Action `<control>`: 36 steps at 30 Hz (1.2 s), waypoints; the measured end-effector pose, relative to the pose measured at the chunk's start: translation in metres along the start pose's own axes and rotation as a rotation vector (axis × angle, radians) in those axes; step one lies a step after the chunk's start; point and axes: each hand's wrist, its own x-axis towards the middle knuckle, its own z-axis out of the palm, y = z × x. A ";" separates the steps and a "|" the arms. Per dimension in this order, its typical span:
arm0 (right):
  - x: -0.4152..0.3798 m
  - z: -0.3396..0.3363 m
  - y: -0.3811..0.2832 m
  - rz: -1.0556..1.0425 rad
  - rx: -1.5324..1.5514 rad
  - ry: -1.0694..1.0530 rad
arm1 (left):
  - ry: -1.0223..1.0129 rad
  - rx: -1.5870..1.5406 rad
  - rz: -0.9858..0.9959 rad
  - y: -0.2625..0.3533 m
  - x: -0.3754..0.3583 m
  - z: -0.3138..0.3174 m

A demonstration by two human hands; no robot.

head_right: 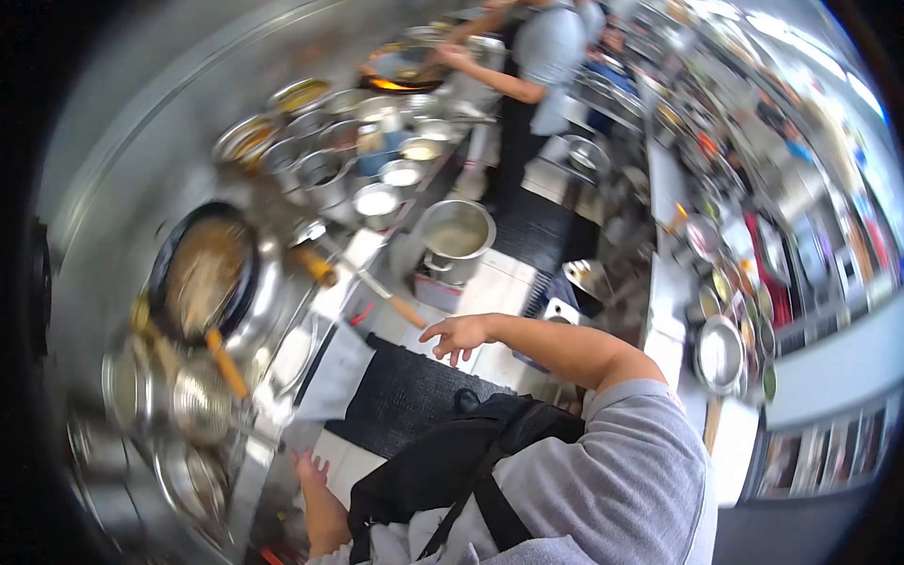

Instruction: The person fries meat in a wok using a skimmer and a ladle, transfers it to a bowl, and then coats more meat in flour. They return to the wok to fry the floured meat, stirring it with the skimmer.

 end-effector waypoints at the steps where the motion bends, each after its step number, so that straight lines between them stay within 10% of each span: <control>1: -0.015 -0.003 0.016 -0.007 0.066 0.049 | -0.038 -0.168 0.034 0.016 0.012 0.024; 4: -0.046 -0.004 0.055 0.007 0.129 0.094 | -0.206 0.042 -0.263 0.044 0.046 0.108; 9: -0.037 0.003 0.120 -0.006 0.064 -0.054 | -0.462 0.336 -0.134 0.009 0.009 0.235; 12: 0.012 0.020 0.136 -0.067 -0.138 -0.110 | -0.454 0.423 -0.224 -0.031 -0.058 0.242; 14: 0.077 0.052 0.176 -0.534 -0.473 0.183 | -0.507 0.456 -0.264 -0.039 -0.092 0.226; 16: 0.068 0.072 0.139 -0.354 -0.520 0.120 | -0.798 0.251 -0.512 -0.042 -0.106 0.205; 21: 0.095 0.112 0.107 -0.432 -0.323 0.178 | -0.932 0.262 -0.389 -0.003 -0.206 0.222; 26: 0.104 0.116 0.065 -0.445 -0.168 0.407 | -1.007 0.456 -0.063 0.018 -0.143 0.188; 27: 0.108 0.128 0.053 -0.483 -0.173 0.387 | -0.798 0.539 -0.108 0.001 -0.100 0.171; 30: 0.113 0.166 0.009 -0.488 -0.201 0.218 | -1.033 0.105 -0.351 -0.087 0.053 0.143; 32: 0.111 0.181 -0.009 -0.845 -0.646 0.336 | -0.909 0.302 -0.284 -0.092 0.038 0.165; 36: 0.114 0.169 -0.037 -0.872 -0.788 0.519 | -0.878 0.573 -0.187 -0.044 -0.008 0.234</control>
